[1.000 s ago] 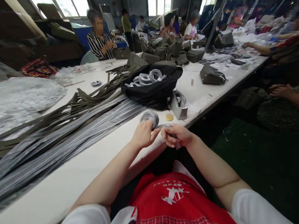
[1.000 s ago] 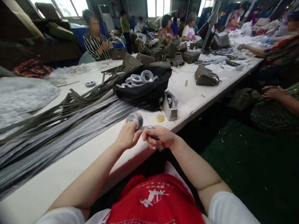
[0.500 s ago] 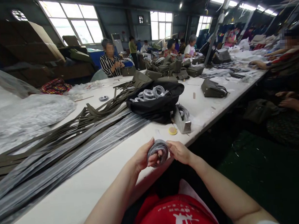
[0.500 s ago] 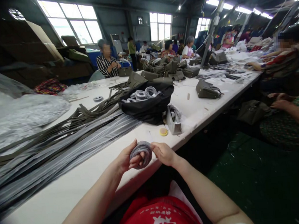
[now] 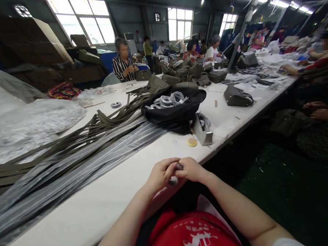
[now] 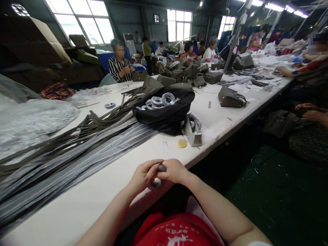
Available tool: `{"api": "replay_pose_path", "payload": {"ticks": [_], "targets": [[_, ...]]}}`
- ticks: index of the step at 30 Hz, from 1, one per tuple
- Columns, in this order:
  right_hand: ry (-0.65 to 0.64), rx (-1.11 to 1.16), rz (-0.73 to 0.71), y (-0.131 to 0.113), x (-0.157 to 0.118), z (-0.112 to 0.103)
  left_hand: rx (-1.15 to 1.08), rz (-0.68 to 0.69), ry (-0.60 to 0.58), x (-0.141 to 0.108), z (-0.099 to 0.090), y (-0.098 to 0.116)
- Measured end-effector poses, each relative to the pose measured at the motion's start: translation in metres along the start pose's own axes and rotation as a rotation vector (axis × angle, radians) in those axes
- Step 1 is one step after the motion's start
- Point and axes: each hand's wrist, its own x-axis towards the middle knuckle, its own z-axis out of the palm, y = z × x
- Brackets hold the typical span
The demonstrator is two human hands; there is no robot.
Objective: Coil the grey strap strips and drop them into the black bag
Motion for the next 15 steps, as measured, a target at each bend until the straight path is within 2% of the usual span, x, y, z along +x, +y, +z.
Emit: {"api": "replay_pose_path", "payload": {"ticks": [3,6,9,15], "targets": [[0.054,0.081,-0.062,0.009,0.013,-0.006,0.115,-0.007,0.210,-0.006,0.003,-0.017],[0.209,-0.160,0.116,0.029,0.029,-0.014,0.317,-0.053,0.426,-0.011,-0.001,-0.040],[0.284,-0.353,0.293,0.046,0.044,-0.009,0.419,-0.123,0.462,-0.017,-0.003,-0.060],[0.232,-0.562,0.342,0.050,0.055,0.024,0.378,-0.177,0.481,-0.024,0.000,-0.076]]}}
